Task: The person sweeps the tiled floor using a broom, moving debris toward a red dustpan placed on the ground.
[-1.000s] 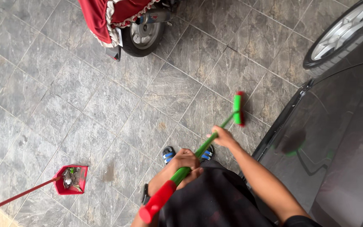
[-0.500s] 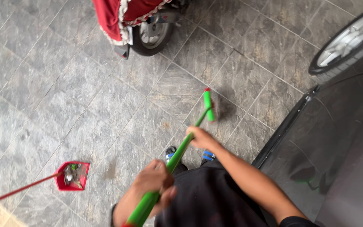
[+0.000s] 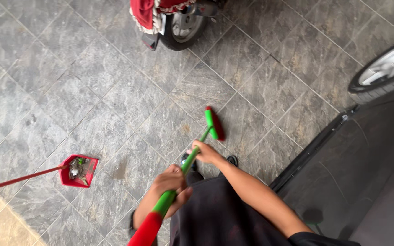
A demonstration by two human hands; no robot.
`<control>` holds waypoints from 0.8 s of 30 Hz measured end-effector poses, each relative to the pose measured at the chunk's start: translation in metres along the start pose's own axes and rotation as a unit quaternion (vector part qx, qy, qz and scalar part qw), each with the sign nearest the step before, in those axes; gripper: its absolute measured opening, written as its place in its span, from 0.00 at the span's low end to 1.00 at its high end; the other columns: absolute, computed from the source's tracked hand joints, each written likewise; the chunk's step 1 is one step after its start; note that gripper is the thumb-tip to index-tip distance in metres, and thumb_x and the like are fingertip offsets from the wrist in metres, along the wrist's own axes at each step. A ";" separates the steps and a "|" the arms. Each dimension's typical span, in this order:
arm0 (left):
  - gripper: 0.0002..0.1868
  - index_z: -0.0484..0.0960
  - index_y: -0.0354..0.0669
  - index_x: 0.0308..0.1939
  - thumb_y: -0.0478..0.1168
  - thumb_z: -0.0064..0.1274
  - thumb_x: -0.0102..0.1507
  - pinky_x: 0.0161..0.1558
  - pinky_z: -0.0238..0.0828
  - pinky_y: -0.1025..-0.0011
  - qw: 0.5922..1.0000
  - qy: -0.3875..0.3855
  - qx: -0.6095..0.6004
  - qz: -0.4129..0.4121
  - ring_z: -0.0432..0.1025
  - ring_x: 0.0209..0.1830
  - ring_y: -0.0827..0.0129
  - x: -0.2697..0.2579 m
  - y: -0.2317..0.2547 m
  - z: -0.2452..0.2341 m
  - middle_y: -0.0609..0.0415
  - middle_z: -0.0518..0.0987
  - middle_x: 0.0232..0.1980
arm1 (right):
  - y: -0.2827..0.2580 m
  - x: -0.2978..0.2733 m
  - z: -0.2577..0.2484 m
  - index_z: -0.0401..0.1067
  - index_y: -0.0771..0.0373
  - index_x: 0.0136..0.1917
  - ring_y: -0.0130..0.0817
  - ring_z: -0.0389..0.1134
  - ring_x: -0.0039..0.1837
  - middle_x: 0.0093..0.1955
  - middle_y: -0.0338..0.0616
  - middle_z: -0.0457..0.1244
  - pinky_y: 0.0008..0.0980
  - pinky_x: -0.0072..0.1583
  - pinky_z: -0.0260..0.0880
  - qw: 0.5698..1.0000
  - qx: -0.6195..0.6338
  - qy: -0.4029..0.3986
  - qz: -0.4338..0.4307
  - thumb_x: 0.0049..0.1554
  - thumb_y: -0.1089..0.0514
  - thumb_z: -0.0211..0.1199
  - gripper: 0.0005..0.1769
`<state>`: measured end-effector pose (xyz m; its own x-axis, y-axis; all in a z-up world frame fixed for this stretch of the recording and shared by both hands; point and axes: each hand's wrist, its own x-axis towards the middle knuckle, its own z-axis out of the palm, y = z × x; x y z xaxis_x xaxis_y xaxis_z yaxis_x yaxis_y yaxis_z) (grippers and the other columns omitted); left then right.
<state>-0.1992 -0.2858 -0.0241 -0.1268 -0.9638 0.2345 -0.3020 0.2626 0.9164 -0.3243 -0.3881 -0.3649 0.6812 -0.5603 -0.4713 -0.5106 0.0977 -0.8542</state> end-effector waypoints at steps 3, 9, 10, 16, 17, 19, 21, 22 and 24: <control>0.19 0.65 0.44 0.21 0.30 0.58 0.61 0.44 0.69 0.62 0.997 -0.064 -0.039 0.017 0.70 0.23 0.64 -0.003 0.035 -0.029 0.57 0.71 0.22 | -0.040 -0.029 -0.004 0.65 0.59 0.44 0.36 0.62 0.37 0.34 0.43 0.62 0.40 0.43 0.65 0.996 0.004 0.002 -0.088 0.58 0.42 0.67 0.21; 0.17 0.68 0.42 0.23 0.31 0.60 0.62 0.51 0.68 0.61 0.976 -0.194 -0.096 0.029 0.73 0.28 0.63 0.005 0.032 -0.019 0.55 0.73 0.25 | 0.015 -0.084 -0.033 0.62 0.59 0.41 0.36 0.61 0.37 0.33 0.44 0.60 0.40 0.43 0.64 0.998 -0.045 0.026 -0.027 0.58 0.41 0.67 0.23; 0.17 0.68 0.42 0.23 0.31 0.60 0.62 0.52 0.67 0.62 0.977 -0.190 -0.092 0.021 0.72 0.30 0.62 0.008 0.023 -0.009 0.54 0.74 0.26 | 0.038 -0.090 -0.041 0.62 0.59 0.40 0.36 0.61 0.36 0.32 0.44 0.60 0.40 0.43 0.64 0.997 -0.060 0.040 -0.001 0.58 0.41 0.67 0.23; 0.15 0.69 0.41 0.27 0.33 0.55 0.66 0.56 0.66 0.61 0.960 -0.208 -0.183 -0.028 0.75 0.41 0.57 0.028 -0.033 0.050 0.52 0.77 0.35 | 0.130 -0.120 -0.072 0.64 0.59 0.42 0.35 0.63 0.39 0.33 0.41 0.62 0.40 0.44 0.65 0.985 -0.051 0.118 0.119 0.55 0.42 0.69 0.22; 0.15 0.69 0.41 0.27 0.33 0.55 0.66 0.56 0.66 0.61 0.960 -0.208 -0.182 -0.030 0.75 0.41 0.57 0.024 -0.033 0.050 0.52 0.77 0.35 | 0.134 -0.123 -0.072 0.65 0.58 0.43 0.34 0.64 0.39 0.33 0.38 0.62 0.39 0.45 0.65 0.974 -0.079 0.119 0.177 0.55 0.41 0.70 0.22; 0.17 0.68 0.41 0.24 0.33 0.57 0.65 0.53 0.66 0.60 0.967 -0.218 -0.132 -0.010 0.72 0.36 0.56 0.025 -0.033 0.048 0.51 0.73 0.30 | 0.124 -0.104 -0.055 0.65 0.59 0.42 0.34 0.63 0.39 0.34 0.39 0.62 0.39 0.44 0.65 0.983 -0.044 0.137 0.115 0.56 0.42 0.70 0.21; 0.18 0.66 0.40 0.23 0.32 0.57 0.63 0.54 0.66 0.60 0.969 -0.223 -0.107 -0.013 0.71 0.33 0.57 0.023 -0.024 0.037 0.51 0.71 0.27 | 0.112 -0.090 -0.031 0.67 0.59 0.40 0.33 0.64 0.39 0.34 0.39 0.62 0.38 0.44 0.66 0.987 -0.003 0.149 0.066 0.55 0.44 0.70 0.20; 0.19 0.65 0.40 0.21 0.32 0.58 0.62 0.56 0.66 0.59 0.972 -0.222 -0.074 -0.015 0.70 0.31 0.58 0.021 -0.018 0.026 0.52 0.69 0.24 | 0.100 -0.073 -0.018 0.67 0.59 0.40 0.32 0.65 0.39 0.33 0.39 0.63 0.37 0.44 0.67 0.987 0.004 0.147 0.070 0.54 0.44 0.70 0.19; 0.18 0.66 0.40 0.21 0.32 0.59 0.61 0.56 0.66 0.59 0.972 -0.229 -0.050 -0.022 0.70 0.30 0.57 0.018 0.000 0.003 0.52 0.69 0.24 | 0.071 -0.042 0.008 0.64 0.62 0.40 0.34 0.60 0.41 0.35 0.44 0.59 0.39 0.45 0.65 0.991 0.072 0.105 -0.032 0.60 0.47 0.68 0.20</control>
<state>-0.2049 -0.3033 -0.0205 -0.5300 -0.8468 0.0459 -0.2259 0.1931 0.9548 -0.3850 -0.3510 -0.4070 0.5773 -0.7270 -0.3719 -0.3802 0.1637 -0.9103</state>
